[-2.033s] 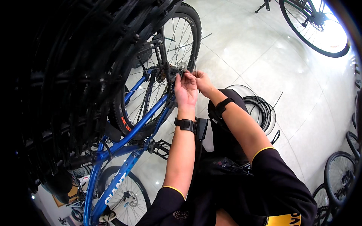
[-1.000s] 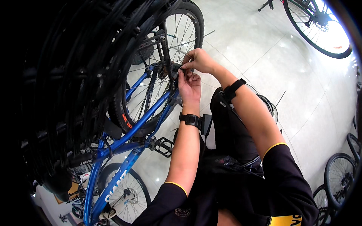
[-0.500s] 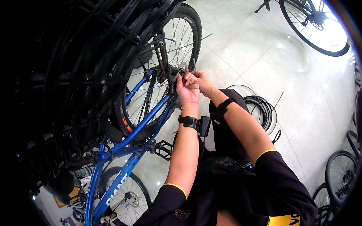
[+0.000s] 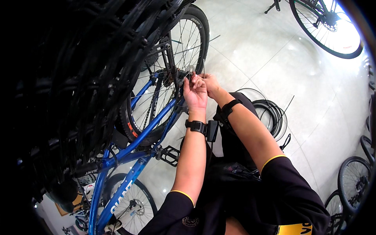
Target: The person sits on the floor of a bicycle shop and works on the rear derailleur of a blue Giant bicycle. They use pliers to cut a cable, thread the cable through the frame and derailleur, and use an Allen key to tighten the cable anchor bolt.
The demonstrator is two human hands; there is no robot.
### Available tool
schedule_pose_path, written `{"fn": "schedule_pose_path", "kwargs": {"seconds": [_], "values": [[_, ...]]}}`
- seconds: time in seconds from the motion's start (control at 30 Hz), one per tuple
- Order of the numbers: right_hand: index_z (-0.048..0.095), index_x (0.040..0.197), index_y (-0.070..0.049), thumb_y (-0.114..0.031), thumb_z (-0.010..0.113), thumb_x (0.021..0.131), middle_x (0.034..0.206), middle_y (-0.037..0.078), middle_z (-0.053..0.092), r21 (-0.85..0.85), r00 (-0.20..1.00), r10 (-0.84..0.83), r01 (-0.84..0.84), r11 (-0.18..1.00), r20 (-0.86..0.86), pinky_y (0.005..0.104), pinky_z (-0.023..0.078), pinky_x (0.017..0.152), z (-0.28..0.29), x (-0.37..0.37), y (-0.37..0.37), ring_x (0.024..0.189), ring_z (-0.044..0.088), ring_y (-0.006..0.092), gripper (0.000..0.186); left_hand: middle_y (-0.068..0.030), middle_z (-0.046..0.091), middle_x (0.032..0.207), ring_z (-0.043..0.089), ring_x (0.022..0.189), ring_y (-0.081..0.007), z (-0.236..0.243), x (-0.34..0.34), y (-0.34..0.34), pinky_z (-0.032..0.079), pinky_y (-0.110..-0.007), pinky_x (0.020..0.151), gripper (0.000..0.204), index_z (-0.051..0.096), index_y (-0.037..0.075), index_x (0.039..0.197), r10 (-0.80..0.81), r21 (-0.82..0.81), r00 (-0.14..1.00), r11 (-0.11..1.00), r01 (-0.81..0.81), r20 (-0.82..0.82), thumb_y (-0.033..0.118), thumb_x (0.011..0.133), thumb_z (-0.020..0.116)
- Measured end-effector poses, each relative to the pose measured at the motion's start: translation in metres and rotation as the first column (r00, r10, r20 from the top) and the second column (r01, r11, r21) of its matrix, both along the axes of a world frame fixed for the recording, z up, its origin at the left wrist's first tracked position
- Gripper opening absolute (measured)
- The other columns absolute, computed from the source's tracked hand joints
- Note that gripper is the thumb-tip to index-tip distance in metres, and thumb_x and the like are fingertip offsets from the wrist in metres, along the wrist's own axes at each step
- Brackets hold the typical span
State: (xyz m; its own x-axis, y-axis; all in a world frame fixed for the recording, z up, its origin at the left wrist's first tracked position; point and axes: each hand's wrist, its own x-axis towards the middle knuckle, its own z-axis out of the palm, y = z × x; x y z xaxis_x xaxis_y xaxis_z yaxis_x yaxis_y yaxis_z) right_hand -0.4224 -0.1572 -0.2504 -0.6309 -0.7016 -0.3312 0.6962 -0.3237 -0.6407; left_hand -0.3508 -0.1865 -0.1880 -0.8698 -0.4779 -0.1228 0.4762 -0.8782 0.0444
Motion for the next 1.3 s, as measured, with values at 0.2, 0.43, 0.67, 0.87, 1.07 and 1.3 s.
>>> {"fn": "schedule_pose_path", "kwargs": {"seconds": [0.2, 0.43, 0.67, 0.87, 1.07, 1.3], "values": [[0.060, 0.099, 0.012, -0.032, 0.066, 0.081, 0.088, 0.027, 0.065, 0.699, 0.678, 0.320, 0.403, 0.591, -0.661, 0.0444, 0.049, 0.082, 0.003, -0.023, 0.045, 0.086, 0.062, 0.0438, 0.048, -0.0038, 0.046, 0.072, 0.039, 0.061, -0.0100, -0.003, -0.004, 0.001, 0.035, -0.023, 0.061, 0.038, 0.056, -0.012, 0.108, -0.025, -0.036, 1.000, 0.999, 0.026, 0.011, 0.023, 0.093, 0.060], [0.061, 0.109, -0.002, -0.016, 0.049, 0.092, 0.081, 0.024, 0.066, 0.568, 0.654, 0.392, 0.071, 0.820, -0.647, 0.0474, 0.049, 0.075, 0.110, -0.001, 0.126, 0.081, 0.064, 0.0398, 0.026, -0.0017, 0.048, 0.071, 0.039, 0.060, -0.0093, 0.001, 0.001, 0.001, 0.035, -0.022, 0.061, 0.038, 0.058, -0.007, 0.108, -0.010, -0.097, 0.996, 0.995, 0.018, 0.083, 0.027, 0.093, 0.060], [0.060, 0.094, -0.001, -0.019, 0.051, 0.091, 0.076, 0.024, 0.063, 0.505, 0.404, 0.375, 0.287, 0.814, -0.835, 0.0500, 0.048, 0.071, 0.093, 0.020, 0.127, 0.076, 0.061, 0.0427, 0.021, -0.0023, 0.046, 0.072, 0.039, 0.061, -0.0106, 0.000, 0.001, 0.000, 0.035, -0.024, 0.061, 0.040, 0.057, -0.008, 0.110, -0.028, -0.100, 0.998, 0.994, 0.033, 0.056, 0.028, 0.093, 0.058], [0.063, 0.096, -0.001, -0.016, 0.053, 0.091, 0.076, 0.022, 0.064, 0.499, 0.377, 0.369, 0.349, 0.793, -0.849, 0.0467, 0.050, 0.069, 0.092, 0.028, 0.118, 0.075, 0.063, 0.0395, 0.019, -0.0014, 0.047, 0.072, 0.038, 0.060, -0.0100, 0.000, 0.001, -0.001, 0.035, -0.023, 0.061, 0.039, 0.055, -0.005, 0.112, -0.008, -0.181, 0.996, 0.983, 0.024, 0.090, 0.030, 0.093, 0.059], [0.063, 0.096, -0.002, -0.012, 0.054, 0.089, 0.076, 0.019, 0.065, 0.439, 0.083, 0.476, 0.546, 0.714, -0.876, 0.0438, 0.050, 0.068, 0.093, 0.038, 0.117, 0.074, 0.064, 0.0359, 0.016, -0.0015, 0.048, 0.073, 0.039, 0.060, -0.0092, -0.001, 0.001, 0.000, 0.034, -0.022, 0.060, 0.038, 0.055, -0.004, 0.110, -0.001, -0.196, 0.996, 0.980, 0.017, 0.085, 0.030, 0.093, 0.060], [0.065, 0.098, 0.001, -0.012, 0.055, 0.087, 0.076, 0.019, 0.066, 0.562, 0.350, 0.452, 0.350, 0.750, -0.821, 0.0412, 0.051, 0.070, 0.103, 0.025, 0.113, 0.076, 0.066, 0.0333, 0.020, 0.0002, 0.047, 0.074, 0.037, 0.061, -0.0089, -0.004, 0.001, 0.000, 0.035, -0.022, 0.062, 0.040, 0.055, -0.004, 0.113, 0.021, -0.208, 0.993, 0.978, 0.003, 0.114, 0.032, 0.094, 0.058]]}}
